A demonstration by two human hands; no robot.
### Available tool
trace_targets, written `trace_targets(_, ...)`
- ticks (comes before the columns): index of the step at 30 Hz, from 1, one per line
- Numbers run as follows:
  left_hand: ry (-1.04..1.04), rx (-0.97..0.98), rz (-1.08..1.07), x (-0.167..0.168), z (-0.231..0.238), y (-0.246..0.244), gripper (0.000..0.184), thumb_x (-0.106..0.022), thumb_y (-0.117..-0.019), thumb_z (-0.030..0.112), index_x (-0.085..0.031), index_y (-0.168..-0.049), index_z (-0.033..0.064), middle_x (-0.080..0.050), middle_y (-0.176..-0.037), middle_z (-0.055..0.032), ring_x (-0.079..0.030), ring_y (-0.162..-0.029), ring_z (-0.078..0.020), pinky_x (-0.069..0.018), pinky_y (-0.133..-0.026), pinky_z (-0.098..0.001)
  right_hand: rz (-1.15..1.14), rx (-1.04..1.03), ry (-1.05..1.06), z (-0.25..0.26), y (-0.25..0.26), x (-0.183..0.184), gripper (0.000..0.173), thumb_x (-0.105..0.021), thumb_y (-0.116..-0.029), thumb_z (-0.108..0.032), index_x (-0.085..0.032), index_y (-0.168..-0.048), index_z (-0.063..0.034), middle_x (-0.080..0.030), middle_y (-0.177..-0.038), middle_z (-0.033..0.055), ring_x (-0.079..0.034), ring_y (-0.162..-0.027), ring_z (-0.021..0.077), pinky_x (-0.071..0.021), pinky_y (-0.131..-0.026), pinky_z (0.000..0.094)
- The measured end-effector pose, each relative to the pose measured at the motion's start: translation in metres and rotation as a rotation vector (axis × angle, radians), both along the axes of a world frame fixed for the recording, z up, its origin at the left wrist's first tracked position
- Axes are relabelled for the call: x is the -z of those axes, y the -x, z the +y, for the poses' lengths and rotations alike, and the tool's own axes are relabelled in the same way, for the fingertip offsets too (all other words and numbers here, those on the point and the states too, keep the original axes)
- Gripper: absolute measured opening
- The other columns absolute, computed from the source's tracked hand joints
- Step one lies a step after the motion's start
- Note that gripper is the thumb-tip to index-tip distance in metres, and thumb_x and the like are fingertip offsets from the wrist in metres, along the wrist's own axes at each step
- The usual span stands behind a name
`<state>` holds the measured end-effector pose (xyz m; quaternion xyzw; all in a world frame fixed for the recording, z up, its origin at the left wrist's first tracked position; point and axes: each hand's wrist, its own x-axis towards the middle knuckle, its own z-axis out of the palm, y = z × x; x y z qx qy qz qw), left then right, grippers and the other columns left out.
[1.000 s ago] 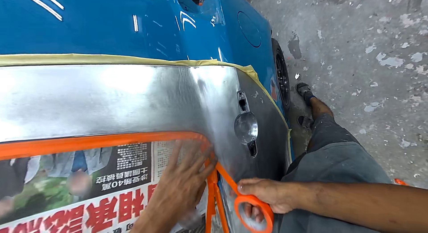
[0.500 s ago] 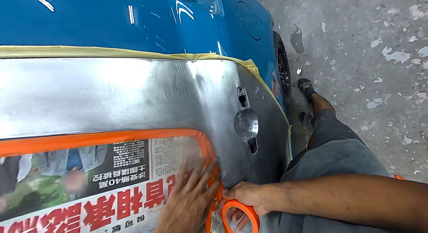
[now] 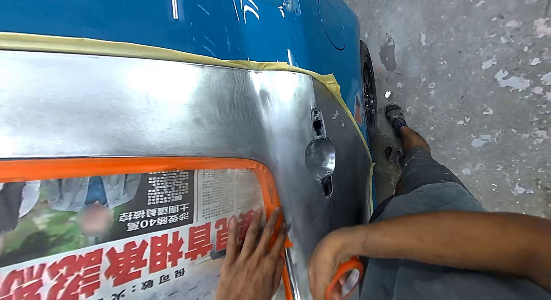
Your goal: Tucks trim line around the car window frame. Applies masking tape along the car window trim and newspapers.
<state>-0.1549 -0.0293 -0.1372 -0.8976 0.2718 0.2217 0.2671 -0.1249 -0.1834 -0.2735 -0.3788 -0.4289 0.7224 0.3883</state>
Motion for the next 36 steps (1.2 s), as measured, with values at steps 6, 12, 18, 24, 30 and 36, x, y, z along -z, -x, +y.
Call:
trace_targets(6, 0.183, -0.226, -0.403, 0.017, -0.017, 0.030, 0.030, -0.053, -0.0981, 0.043, -0.076, -0.100, 0.0236, -0.073, -0.110, -0.0016, -0.061, -0.113, -0.0276, -0.0347, -0.104, -0.0498, -0.126, -0.124, -0.089, -0.017, 0.018, -0.002, 0.030, -0.055, -0.1059, -0.025, -0.070, -0.118, -0.0015, -0.071, -0.093, 0.0158, -0.063, -0.071, 0.0215, -0.0522, -0.068, 0.0418)
trace_targets(12, 0.286, -0.872, -0.872, 0.057, -0.074, 0.042, 0.038, -0.069, -0.0925, 0.043, -0.071, -0.092, 0.0048, -0.069, -0.083, -0.0102, -0.066, -0.077, -0.0280, -0.0449, -0.073, -0.0540, -0.119, -0.072, -0.028, -0.058, 0.004, 0.009, 0.037, -0.048, -0.1102, -0.028, -0.066, -0.126, 0.0010, -0.071, -0.099, 0.0203, -0.066, -0.076, 0.0256, -0.0539, -0.076, 0.0461)
trace_targets(18, 0.409, -1.242, -1.076, 0.076, -0.081, 0.041, 0.029, -0.079, -0.0845, 0.032, -0.073, -0.099, 0.0066, -0.077, -0.086, -0.0050, -0.074, -0.079, -0.0244, -0.0524, -0.072, -0.0571, -0.269, -0.134, 0.085, -0.073, -0.004, 0.015, 0.036, -0.049, -0.1096, -0.030, -0.067, -0.120, -0.0009, -0.072, -0.090, 0.0175, -0.068, -0.075, 0.0267, -0.0552, -0.077, 0.0488)
trace_targets(24, 0.423, -1.172, -1.156, 0.085, -0.077, 0.038, 0.016, -0.077, -0.0850, 0.023, -0.076, -0.092, 0.0089, -0.077, -0.082, -0.0041, -0.073, -0.074, -0.0222, -0.0483, -0.075, -0.0570, -0.328, -0.135, 0.122, -0.087, -0.024, 0.015, 0.037, -0.049, -0.1094, -0.030, -0.066, -0.122, 0.0002, -0.072, -0.096, 0.0187, -0.070, -0.080, 0.0285, -0.0550, -0.081, 0.0505)
trace_targets(30, 0.458, -1.177, -1.341, 0.104, -0.091, 0.028, 0.022, -0.077, -0.0851, 0.015, -0.072, -0.100, 0.0000, -0.074, -0.087, -0.0103, -0.068, -0.084, -0.0286, -0.0429, -0.088, -0.0560, -0.406, -0.068, 0.264, -0.117, -0.076, 0.015, 0.037, -0.049, -0.1096, -0.033, -0.062, -0.127, -0.0026, -0.073, -0.097, 0.0159, -0.071, -0.077, 0.0250, -0.0574, -0.076, 0.0449)
trace_targets(36, 0.447, -1.267, -1.343, 0.092, -0.096, 0.018, 0.026, -0.081, -0.0813, 0.011, -0.064, -0.097, -0.0010, -0.072, -0.084, -0.0130, -0.069, -0.082, -0.0316, -0.0456, -0.085, -0.0577, -0.452, -0.021, 0.376, -0.171, -0.106, 0.032, 0.038, -0.048, -0.1093, -0.035, -0.062, -0.125, -0.0039, -0.073, -0.096, 0.0145, -0.071, -0.077, 0.0245, -0.0574, -0.078, 0.0446)
